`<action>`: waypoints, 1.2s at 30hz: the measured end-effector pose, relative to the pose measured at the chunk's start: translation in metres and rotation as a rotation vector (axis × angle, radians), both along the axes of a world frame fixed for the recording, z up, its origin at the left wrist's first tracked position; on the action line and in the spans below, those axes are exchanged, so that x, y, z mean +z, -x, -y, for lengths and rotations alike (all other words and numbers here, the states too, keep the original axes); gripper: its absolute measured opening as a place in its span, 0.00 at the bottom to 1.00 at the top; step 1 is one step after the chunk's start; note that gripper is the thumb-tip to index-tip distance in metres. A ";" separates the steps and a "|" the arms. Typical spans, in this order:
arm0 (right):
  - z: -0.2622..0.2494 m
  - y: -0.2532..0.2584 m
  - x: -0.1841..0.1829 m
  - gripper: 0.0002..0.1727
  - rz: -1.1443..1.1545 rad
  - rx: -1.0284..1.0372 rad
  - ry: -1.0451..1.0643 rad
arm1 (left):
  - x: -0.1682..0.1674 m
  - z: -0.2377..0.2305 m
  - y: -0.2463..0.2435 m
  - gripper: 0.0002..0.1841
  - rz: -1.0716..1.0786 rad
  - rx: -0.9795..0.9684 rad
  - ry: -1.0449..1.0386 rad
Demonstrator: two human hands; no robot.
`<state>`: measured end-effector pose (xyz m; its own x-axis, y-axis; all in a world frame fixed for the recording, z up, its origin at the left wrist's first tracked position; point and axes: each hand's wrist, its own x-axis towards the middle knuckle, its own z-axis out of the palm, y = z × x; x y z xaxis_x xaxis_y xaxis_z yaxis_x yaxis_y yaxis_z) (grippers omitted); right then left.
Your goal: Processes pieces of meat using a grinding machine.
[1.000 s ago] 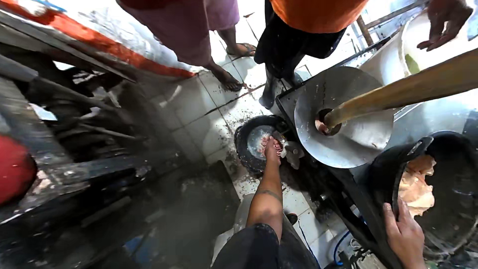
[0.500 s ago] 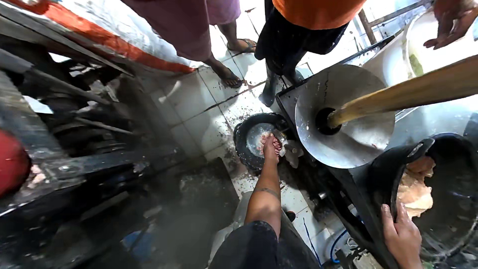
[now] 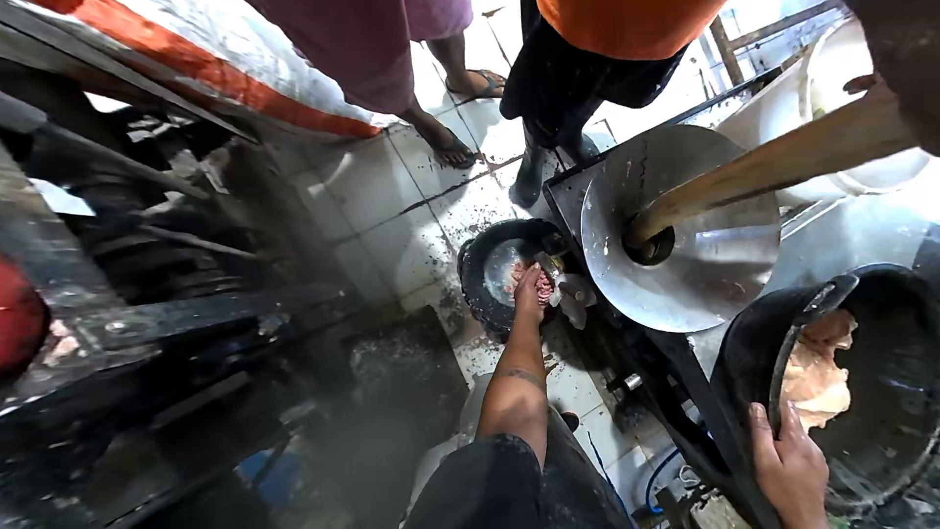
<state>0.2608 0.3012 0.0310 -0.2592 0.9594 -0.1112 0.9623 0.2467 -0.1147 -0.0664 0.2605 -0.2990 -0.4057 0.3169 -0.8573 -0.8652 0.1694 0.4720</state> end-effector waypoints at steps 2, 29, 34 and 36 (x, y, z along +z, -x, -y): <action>0.000 0.000 0.000 0.39 -0.002 0.002 0.003 | -0.002 0.003 0.001 0.22 0.013 -0.002 -0.028; 0.001 0.005 0.001 0.39 0.019 -0.028 0.041 | 0.020 0.017 0.000 0.17 0.031 -0.012 -0.114; 0.000 0.004 0.003 0.39 -0.004 -0.027 0.070 | 0.050 0.057 0.013 0.26 0.202 0.034 -0.404; -0.001 0.004 0.004 0.40 -0.012 -0.031 0.085 | 0.066 0.071 0.019 0.31 0.279 0.065 -0.438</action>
